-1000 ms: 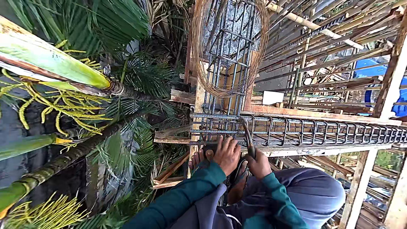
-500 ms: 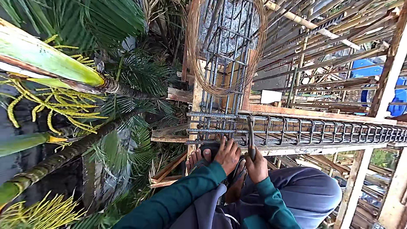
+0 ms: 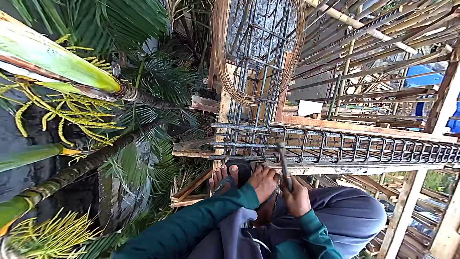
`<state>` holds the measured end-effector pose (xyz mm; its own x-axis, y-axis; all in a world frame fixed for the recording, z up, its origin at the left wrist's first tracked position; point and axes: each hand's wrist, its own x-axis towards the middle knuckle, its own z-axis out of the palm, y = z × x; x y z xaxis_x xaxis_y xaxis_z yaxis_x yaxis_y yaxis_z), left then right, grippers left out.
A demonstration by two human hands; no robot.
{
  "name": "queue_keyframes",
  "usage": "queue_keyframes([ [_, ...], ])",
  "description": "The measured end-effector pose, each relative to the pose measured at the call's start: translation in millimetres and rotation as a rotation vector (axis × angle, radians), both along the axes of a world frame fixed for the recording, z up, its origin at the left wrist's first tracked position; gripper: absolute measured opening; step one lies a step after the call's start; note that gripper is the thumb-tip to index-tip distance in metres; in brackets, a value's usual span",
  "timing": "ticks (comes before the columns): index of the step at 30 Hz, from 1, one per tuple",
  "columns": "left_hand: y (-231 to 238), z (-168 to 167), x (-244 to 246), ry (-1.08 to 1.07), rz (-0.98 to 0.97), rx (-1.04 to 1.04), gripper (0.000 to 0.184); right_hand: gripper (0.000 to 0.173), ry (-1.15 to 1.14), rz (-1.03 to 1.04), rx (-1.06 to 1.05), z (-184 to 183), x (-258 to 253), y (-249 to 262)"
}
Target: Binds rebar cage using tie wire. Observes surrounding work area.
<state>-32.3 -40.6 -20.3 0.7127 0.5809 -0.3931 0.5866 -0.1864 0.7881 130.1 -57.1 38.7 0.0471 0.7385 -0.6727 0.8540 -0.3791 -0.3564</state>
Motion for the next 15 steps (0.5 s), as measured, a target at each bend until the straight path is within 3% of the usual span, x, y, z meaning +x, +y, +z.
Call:
queue_keyframes([
  [2, -10, 9, -18, -0.012, -0.088, -0.061, 0.028, 0.040, -0.071, -0.018, -0.236, -5, 1, 5],
  [4, -15, 9, -36, 0.007, -0.085, -0.053, 0.028, 0.042, -0.052, -0.041, -0.109, -7, 3, -2],
  [7, -27, -2, -54, 0.034, 0.075, 0.076, 0.027, 0.047, 0.005, -0.036, 0.094, -5, -1, -13],
  [11, -11, -4, -58, 0.115, 0.182, 0.062, 0.032, 0.042, -0.033, -0.031, -0.253, -12, 1, 2],
  [15, 29, -3, -41, 0.105, 0.279, 0.118, 0.031, 0.036, 0.110, -0.286, -0.065, -6, 15, -15],
])
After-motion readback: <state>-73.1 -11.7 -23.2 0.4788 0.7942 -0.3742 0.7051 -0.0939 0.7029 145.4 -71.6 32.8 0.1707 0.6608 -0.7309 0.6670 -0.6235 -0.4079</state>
